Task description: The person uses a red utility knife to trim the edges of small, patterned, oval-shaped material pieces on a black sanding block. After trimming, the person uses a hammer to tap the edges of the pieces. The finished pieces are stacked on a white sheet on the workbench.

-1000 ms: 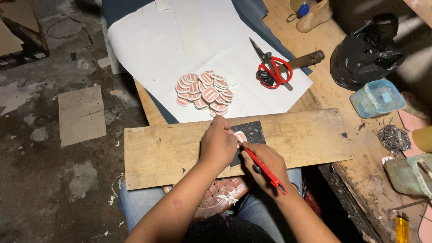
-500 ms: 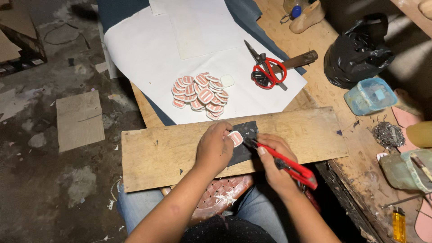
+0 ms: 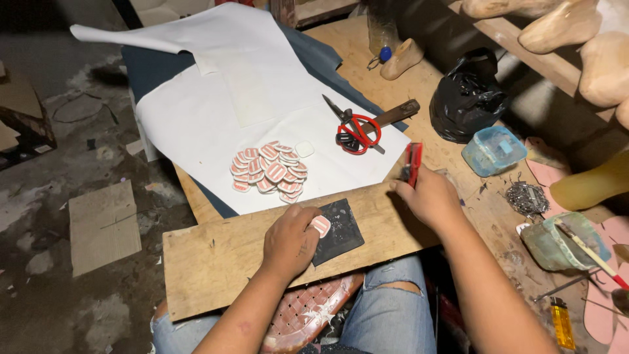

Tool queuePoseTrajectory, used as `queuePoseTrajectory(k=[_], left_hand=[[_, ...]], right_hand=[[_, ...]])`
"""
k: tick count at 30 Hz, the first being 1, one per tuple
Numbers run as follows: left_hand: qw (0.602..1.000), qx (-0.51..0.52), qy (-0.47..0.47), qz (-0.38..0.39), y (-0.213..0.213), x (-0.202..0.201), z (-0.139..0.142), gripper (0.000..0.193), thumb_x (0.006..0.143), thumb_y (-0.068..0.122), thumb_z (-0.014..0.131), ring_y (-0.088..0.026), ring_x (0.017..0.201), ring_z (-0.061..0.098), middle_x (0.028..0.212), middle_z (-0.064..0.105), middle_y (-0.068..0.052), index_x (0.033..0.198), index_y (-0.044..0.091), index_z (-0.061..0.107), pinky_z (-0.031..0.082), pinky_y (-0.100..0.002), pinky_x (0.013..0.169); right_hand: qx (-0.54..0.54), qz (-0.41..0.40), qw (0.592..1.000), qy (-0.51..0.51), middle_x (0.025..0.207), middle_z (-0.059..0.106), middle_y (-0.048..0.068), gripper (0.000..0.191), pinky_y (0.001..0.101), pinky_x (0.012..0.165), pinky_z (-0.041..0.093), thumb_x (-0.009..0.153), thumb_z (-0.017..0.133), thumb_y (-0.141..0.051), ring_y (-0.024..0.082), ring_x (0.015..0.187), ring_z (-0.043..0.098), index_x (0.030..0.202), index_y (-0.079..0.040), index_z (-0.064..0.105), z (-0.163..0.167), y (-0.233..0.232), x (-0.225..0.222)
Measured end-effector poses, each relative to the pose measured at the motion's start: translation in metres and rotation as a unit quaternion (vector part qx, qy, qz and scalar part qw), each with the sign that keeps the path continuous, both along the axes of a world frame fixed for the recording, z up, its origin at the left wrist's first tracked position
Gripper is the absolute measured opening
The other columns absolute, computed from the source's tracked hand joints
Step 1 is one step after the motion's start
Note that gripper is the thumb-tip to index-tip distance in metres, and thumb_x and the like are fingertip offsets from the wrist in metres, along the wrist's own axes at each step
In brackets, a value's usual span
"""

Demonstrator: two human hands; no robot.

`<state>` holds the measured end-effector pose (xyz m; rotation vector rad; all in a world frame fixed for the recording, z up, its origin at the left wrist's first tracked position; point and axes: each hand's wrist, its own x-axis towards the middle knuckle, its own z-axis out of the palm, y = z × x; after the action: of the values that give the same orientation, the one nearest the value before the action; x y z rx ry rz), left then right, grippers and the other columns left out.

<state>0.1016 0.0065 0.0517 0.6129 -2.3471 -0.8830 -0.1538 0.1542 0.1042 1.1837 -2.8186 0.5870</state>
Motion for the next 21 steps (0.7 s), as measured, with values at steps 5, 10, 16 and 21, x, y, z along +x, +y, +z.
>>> queuePoseTrajectory(k=[5,10,16,21], left_hand=[[1.0,0.014,-0.003,0.01,-0.003,-0.002,0.005,0.029,0.081,0.013,0.057,-0.035,0.089,0.066,0.096,0.066,-0.011,0.106,0.013,0.072,0.052,-0.047,0.076],[0.999,0.034,0.016,0.004,-0.009,-0.002,0.008,0.028,0.081,0.014,0.058,-0.035,0.089,0.067,0.096,0.068,-0.011,0.105,0.012,0.072,0.053,-0.046,0.077],[0.995,0.104,0.008,0.002,-0.019,-0.002,0.01,0.028,0.082,0.016,0.057,-0.032,0.086,0.068,0.095,0.069,-0.009,0.105,0.011,0.072,0.053,-0.043,0.075],[0.992,0.125,0.017,0.005,-0.027,-0.003,0.01,0.03,0.081,0.015,0.056,-0.031,0.087,0.068,0.096,0.07,-0.009,0.105,0.011,0.073,0.053,-0.042,0.076]], right_hand=[[0.104,0.053,0.977,0.181,0.097,0.069,0.015,0.015,0.047,0.078,0.054,0.086,0.068,-0.018,0.036,0.096,0.066,0.097,-0.011,0.075,0.02,-0.041,-0.021],[0.197,0.088,0.95,0.225,0.101,0.069,0.012,0.017,0.0444,0.081,0.056,0.085,0.062,-0.013,0.032,0.102,0.065,0.094,-0.012,0.077,0.018,-0.076,-0.025],[0.161,0.097,0.97,0.154,0.099,0.071,0.014,0.019,0.0457,0.083,0.055,0.088,0.061,-0.01,0.033,0.098,0.067,0.102,-0.009,0.074,0.007,-0.094,-0.021],[0.039,0.049,0.998,0.012,0.104,0.07,0.014,0.011,0.0494,0.085,0.053,0.087,0.064,-0.01,0.036,0.098,0.065,0.095,-0.006,0.071,0.011,-0.111,-0.014]])
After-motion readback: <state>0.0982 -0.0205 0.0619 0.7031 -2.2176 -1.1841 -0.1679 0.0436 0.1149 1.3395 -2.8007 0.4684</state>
